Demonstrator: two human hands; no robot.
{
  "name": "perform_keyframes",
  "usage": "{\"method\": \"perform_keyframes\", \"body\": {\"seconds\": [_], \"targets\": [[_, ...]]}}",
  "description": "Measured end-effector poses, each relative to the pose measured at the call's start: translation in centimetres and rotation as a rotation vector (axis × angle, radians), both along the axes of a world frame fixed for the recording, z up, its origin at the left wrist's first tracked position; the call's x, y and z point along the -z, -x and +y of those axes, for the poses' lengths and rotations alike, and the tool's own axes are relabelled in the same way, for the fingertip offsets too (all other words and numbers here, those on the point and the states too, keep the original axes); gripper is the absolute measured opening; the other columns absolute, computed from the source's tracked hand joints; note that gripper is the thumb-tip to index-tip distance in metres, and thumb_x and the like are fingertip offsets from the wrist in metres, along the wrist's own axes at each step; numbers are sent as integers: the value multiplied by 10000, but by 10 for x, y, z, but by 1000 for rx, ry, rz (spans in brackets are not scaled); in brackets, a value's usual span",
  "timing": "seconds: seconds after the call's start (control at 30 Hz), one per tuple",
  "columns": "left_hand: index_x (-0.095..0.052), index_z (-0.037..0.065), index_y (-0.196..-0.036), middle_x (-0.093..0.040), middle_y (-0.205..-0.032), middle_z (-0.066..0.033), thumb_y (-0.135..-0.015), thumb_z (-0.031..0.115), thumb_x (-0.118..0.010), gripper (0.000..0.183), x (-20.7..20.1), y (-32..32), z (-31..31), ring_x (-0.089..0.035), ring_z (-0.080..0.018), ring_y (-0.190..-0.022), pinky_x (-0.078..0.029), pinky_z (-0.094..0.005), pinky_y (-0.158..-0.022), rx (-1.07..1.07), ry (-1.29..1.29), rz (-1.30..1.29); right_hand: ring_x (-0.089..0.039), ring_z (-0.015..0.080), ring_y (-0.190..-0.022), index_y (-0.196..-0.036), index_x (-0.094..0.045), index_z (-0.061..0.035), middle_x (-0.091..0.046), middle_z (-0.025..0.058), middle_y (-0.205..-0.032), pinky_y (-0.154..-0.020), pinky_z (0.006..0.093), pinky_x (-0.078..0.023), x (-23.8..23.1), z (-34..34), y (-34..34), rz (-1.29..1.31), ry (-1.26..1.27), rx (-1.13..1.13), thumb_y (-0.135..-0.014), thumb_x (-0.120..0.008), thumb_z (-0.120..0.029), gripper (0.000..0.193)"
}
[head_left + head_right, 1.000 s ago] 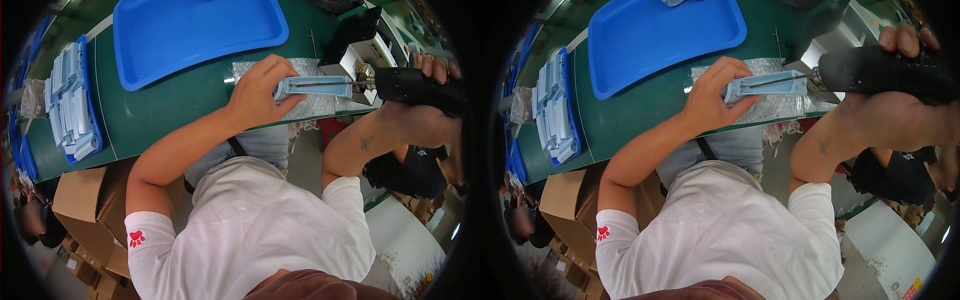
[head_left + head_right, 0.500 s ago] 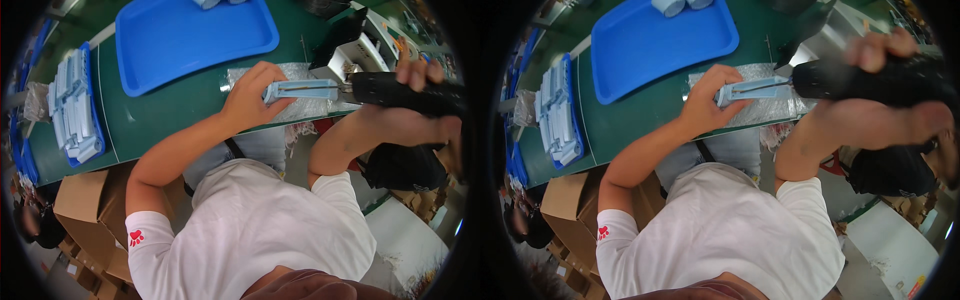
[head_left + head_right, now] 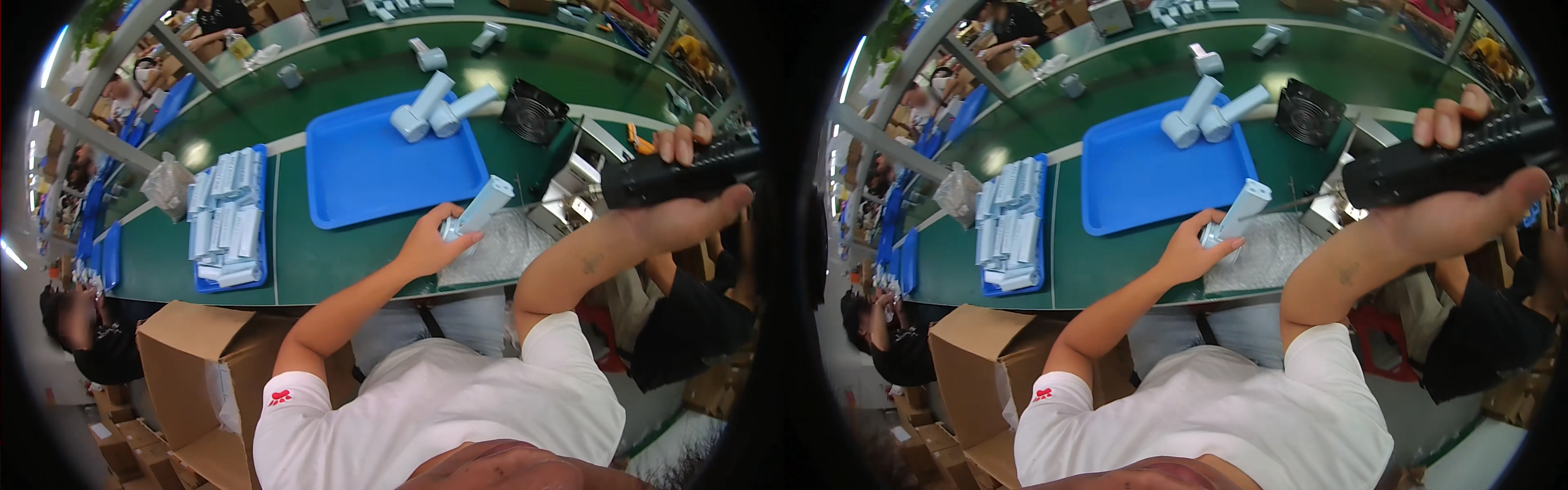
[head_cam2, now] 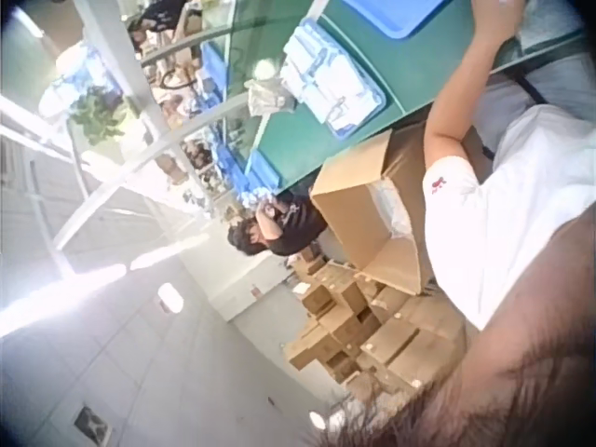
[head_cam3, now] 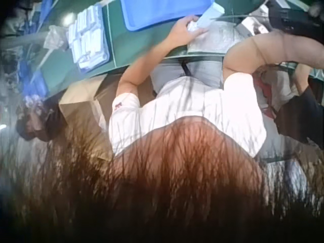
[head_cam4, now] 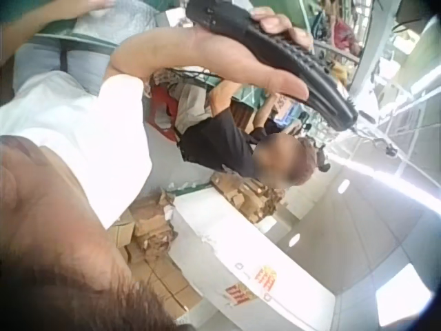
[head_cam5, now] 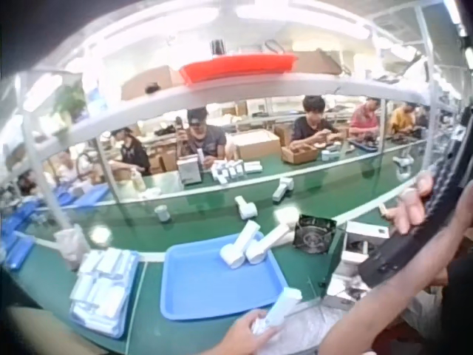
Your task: The person uses a handheld electric screwdriver to fasten screws into light blue plastic housings. They repeatedly pick up a housing, drive screws into it, and place the finished unit into a blue tray. The person also handles a small cylindrical component, attaching it to the housing before placing the assembly in the tray.
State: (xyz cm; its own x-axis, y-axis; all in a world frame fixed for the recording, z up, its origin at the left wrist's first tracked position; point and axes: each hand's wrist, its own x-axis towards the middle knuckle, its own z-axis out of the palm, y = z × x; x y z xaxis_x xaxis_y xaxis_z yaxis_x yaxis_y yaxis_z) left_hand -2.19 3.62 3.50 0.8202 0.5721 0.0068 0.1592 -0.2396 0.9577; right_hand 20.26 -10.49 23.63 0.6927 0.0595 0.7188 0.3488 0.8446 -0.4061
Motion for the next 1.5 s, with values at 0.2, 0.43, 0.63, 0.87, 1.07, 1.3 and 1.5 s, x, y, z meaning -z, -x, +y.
{"method": "perform_keyframes", "body": {"seconds": [0.2, 0.43, 0.63, 0.87, 1.07, 1.3, 1.5], "targets": [[-548, 13, -1320, -673, -1169, -100, -1018, 267, -666, 412, -19, 56, 56, -675, -221, -1078, -549, -380, -943, -208, 617, -243, -537, 194, -795, -1422, -421, 27, -540, 203, -1107, -670, 304, -461, 16, 27, 2, -9, 49, -145, -978, -620, -562, 764], [-455, 12, -1436, -593, -1323, -145, -1027, 302, -643, 536, -47, 12, 194, -616, -262, -1200, -517, -468, -1022, -462, 481, -261, -595, 232, -705, -1347, -459, 49, -637, 241, -1036, -589, 350, -494, 28, 67, 3, 0, 71, 3, -1036, -591, -394, 557], [-396, -17, -1489, -596, -1332, -188, -992, 317, -709, 676, -27, -60, 321, -660, -289, -1156, -580, -421, -956, -537, 152, -107, -529, 194, -831, -1290, -454, 82, -491, 179, -1157, -706, 300, -444, 41, 51, -14, 82, 147, -157, -957, -638, -525, 716], [-631, 56, -1321, -688, -1254, -153, -879, 365, -772, 557, 12, -51, 444, -690, -300, -1114, -554, -448, -940, -521, -553, 266, -497, 189, -822, -1260, -451, 92, -451, 183, -1129, -693, 294, -420, 44, 52, -26, 9, 183, -46, -957, -580, -496, 673], [-364, 119, -1574, -279, -1634, -248, -832, 470, -745, 904, 32, -33, 514, -236, -443, -1529, -262, -486, -1246, -858, -1110, 764, -542, 228, -775, -1255, -427, 106, -473, 203, -1080, -649, 317, -469, 41, 59, -26, -167, 183, -120, -977, -483, -453, 627], [-530, 160, -1467, -547, -1448, -184, -810, 399, -834, 763, 22, -9, 554, -561, -348, -1330, -480, -429, -1103, -730, -824, 634, -679, 339, -850, -1238, -354, 119, -536, 252, -1189, -644, 451, -612, 30, 68, -42, -234, 96, -591, -1000, -496, -682, 848], [-648, 116, -1331, -652, -1255, -163, -776, 339, -879, 641, -39, 1, 438, -675, -326, -1127, -547, -411, -969, -531, -760, 269, -684, 337, -822, -1230, -376, 127, -563, 269, -1147, -603, 430, -606, 34, 73, -54, -332, 72, -677, -1017, -475, -667, 829]]}}
